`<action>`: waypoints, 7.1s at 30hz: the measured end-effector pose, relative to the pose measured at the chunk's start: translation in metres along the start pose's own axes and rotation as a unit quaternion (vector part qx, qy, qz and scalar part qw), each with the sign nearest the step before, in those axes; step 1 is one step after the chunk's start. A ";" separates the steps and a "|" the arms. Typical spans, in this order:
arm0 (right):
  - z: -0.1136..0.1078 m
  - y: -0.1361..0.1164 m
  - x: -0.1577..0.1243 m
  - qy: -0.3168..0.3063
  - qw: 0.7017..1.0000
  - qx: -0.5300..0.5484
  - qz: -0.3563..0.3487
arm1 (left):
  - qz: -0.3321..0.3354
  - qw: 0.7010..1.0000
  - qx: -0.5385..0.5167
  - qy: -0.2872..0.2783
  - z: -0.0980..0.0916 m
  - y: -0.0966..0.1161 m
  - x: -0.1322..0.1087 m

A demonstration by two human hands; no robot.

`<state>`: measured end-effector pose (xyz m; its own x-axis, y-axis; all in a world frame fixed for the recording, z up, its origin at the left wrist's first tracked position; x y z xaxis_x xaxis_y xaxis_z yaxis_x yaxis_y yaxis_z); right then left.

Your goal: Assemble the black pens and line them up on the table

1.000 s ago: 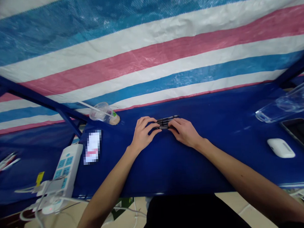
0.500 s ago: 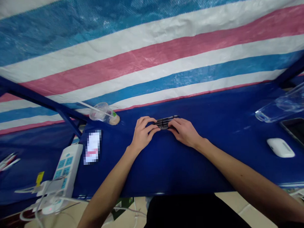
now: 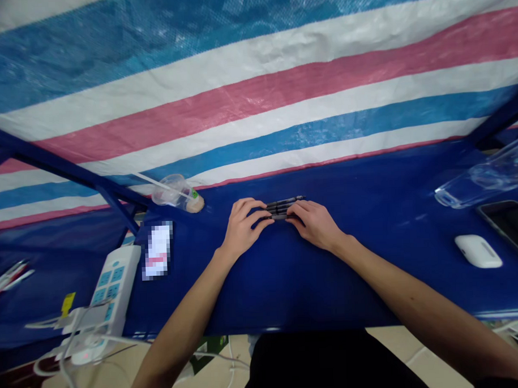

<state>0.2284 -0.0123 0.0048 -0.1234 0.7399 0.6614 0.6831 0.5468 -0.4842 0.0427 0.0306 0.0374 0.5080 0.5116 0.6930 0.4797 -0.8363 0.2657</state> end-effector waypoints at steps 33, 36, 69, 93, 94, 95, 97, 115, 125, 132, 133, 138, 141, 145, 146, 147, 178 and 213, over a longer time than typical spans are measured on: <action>-0.003 -0.002 0.002 0.006 1.000 0.006 0.007 | 0.001 1.000 -0.006 -0.007 0.001 0.000 0.001; -0.003 -0.002 0.002 0.009 1.000 0.000 0.008 | 0.005 1.000 -0.005 -0.015 0.003 0.000 0.000; -0.002 0.000 0.001 0.000 1.000 0.014 0.019 | 0.004 0.999 -0.018 -0.030 0.006 -0.002 -0.002; -0.001 0.005 -0.002 0.013 1.000 0.006 0.016 | 0.007 0.999 -0.043 -0.029 0.003 0.001 0.000; -0.001 0.005 -0.002 0.015 1.000 0.005 0.014 | 0.008 0.999 -0.038 -0.031 0.003 0.001 0.000; -0.001 0.004 -0.002 0.018 1.000 0.005 0.013 | 0.008 0.999 -0.035 -0.034 0.003 0.002 0.000; -0.002 0.003 -0.002 0.022 1.000 0.005 0.012 | 0.010 0.999 -0.031 -0.039 0.004 0.002 0.000; -0.001 0.002 0.000 0.016 1.000 0.021 0.017 | 0.018 0.998 -0.042 -0.036 0.007 0.004 -0.001; -0.002 0.001 0.000 0.017 0.999 0.025 0.015 | 0.019 0.998 -0.047 -0.037 0.008 0.004 -0.001; 0.000 0.006 -0.003 0.016 0.999 0.039 0.027 | 0.026 0.998 -0.058 -0.018 0.006 0.005 -0.002; 0.000 0.006 -0.003 0.019 0.999 0.041 0.027 | 0.026 0.998 -0.057 -0.016 0.006 0.005 -0.002; -0.001 0.003 -0.002 0.021 1.000 0.019 0.012 | 0.017 0.998 -0.051 -0.013 0.004 0.004 -0.001; -0.003 0.000 0.000 0.024 1.000 0.010 0.005 | 0.017 0.999 -0.046 -0.012 0.003 0.004 -0.001; -0.006 0.001 0.004 0.039 0.999 -0.002 0.016 | 0.013 0.999 -0.038 -0.006 0.002 0.002 -0.001; -0.008 0.002 0.005 0.045 0.999 -0.003 0.030 | 0.004 0.999 -0.035 -0.003 0.001 0.000 -0.001; -0.011 0.005 0.006 0.055 0.997 -0.002 0.050 | -0.007 0.999 -0.032 0.002 0.000 -0.001 -0.001; 0.002 0.023 0.002 -0.009 0.642 0.614 0.459 | -0.076 0.996 -0.025 0.026 -0.003 -0.009 0.000; 0.008 0.092 0.038 -0.033 0.987 -0.032 0.152 | -0.076 0.987 0.062 -0.126 0.028 -0.063 0.004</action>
<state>0.2810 0.0692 -0.0193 0.0487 0.8907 0.4520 0.7394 0.2721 -0.6158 0.0340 0.0911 0.0048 0.5773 0.6756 0.4587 0.6398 -0.7232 0.2600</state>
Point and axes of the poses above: each hand's wrist, its own x-axis towards the middle knuckle, its own z-axis out of the palm, y = z × x, the point moved 6 cm from there along x, towards the middle knuckle, and after that the axes turned 11 degrees about y, right-handed, at the moved point
